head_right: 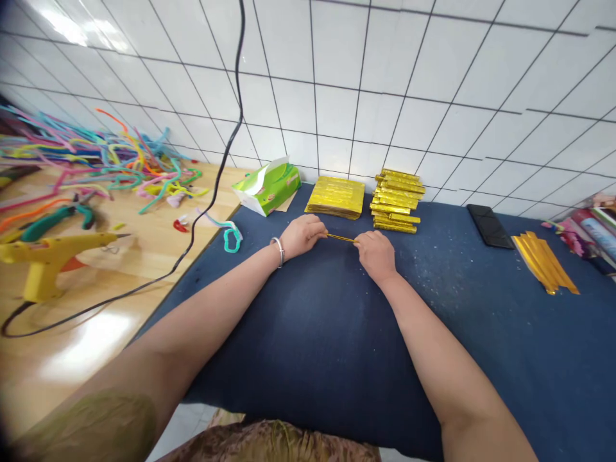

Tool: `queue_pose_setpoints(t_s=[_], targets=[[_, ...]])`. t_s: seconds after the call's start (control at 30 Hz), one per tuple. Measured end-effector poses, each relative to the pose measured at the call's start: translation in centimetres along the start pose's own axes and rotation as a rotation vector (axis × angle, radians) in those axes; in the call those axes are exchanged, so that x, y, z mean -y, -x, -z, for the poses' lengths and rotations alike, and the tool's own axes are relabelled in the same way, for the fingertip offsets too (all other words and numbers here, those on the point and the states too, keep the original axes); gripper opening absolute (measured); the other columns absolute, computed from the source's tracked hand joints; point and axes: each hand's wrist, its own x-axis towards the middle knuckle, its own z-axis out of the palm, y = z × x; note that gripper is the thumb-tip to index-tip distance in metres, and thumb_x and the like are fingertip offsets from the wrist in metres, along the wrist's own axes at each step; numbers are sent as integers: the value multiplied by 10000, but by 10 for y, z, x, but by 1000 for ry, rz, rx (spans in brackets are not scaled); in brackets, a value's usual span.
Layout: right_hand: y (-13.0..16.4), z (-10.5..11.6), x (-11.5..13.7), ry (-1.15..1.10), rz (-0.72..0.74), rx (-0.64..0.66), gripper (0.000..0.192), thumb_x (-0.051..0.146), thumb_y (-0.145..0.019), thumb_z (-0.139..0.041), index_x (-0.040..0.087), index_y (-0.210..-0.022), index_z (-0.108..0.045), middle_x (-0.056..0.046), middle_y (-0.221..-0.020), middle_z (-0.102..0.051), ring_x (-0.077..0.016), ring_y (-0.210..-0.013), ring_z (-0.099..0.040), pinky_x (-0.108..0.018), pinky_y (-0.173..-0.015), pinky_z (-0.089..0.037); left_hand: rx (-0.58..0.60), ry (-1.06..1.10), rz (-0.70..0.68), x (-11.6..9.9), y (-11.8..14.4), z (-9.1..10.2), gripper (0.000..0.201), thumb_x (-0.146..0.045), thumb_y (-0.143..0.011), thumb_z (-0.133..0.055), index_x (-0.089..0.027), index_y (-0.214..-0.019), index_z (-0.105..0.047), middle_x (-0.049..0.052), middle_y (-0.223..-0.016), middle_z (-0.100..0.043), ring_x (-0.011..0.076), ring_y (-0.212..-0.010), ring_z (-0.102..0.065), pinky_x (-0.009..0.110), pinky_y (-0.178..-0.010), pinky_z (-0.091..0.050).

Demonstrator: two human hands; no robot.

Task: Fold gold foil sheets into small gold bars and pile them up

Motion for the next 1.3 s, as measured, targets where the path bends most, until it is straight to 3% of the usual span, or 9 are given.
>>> queue_pose_setpoints(t_s=[0.23, 0.33, 0.53, 0.67, 0.8, 0.97, 1.13, 1.3], targets=[[2, -2, 2, -30, 115, -12, 238, 271, -929, -464, 202, -998, -681, -57, -910, -678, -187, -869, -526, -315, -769, -355, 117, -171, -90, -4, 20, 17, 278, -258, -951, -380, -177, -910, -642, 65, -827, -581, 178, -831, -517, 298, -744, -418], [2, -6, 3, -48, 176, 2, 247, 249, -935, -455, 235, -1034, -682, -36, -932, -689, -176, -873, -526, -309, -749, -348, 127, -199, -78, -7, 35, 22, 268, -257, -948, -388, -178, -917, -642, 64, -825, -582, 179, -833, -516, 300, -746, -418], [1, -9, 4, -25, 222, 31, 239, 176, -915, -471, 227, -1008, -685, -20, -953, -695, -173, -904, -527, -313, -739, -340, 264, -218, -57, -22, 44, 25, 239, -190, -922, -404, -163, -912, -641, 71, -829, -570, 192, -843, -508, 307, -733, -413], [-1, -4, 7, 27, 231, 93, 260, 186, -929, -446, 234, -1054, -669, -30, -993, -689, -184, -920, -514, -331, -748, -331, 320, -209, -41, -27, 52, 33, 293, -141, -897, -418, -186, -1109, -616, 87, -941, -590, 213, -917, -507, 326, -730, -403], [-2, 11, 16, 107, 246, 245, 305, 172, -933, -423, 232, -1163, -614, -58, -1083, -661, -210, -982, -494, -345, -746, -329, 332, -195, 6, -35, 64, 42, 381, -153, -905, -414, -199, -1268, -524, 97, -1080, -590, 225, -1008, -499, 344, -776, -399], [-3, 26, 38, 200, 221, 334, 348, 141, -922, -399, 155, -1237, -547, -128, -1141, -634, -258, -1059, -483, -369, -756, -356, 323, -214, 19, -45, 64, 46, 369, -140, -903, -409, -173, -1249, -532, 113, -1122, -585, 230, -1048, -498, 350, -815, -398], [4, 20, 62, 173, 248, 347, 450, 120, -940, -292, 146, -1375, -403, -130, -1371, -497, -271, -1235, -434, -416, -867, -422, 318, -238, -9, -48, 59, 47, 334, -146, -906, -412, -138, -1208, -555, 121, -1088, -590, 243, -1057, -500, 371, -851, -387], [14, 9, 71, 139, 224, 383, 468, 97, -929, -283, 73, -1385, -389, -171, -1421, -430, -277, -1308, -413, -436, -1020, -407, 307, -280, 7, -50, 63, 47, 334, -170, -923, -392, -138, -1206, -566, 105, -950, -619, 232, -938, -536, 388, -851, -381]])
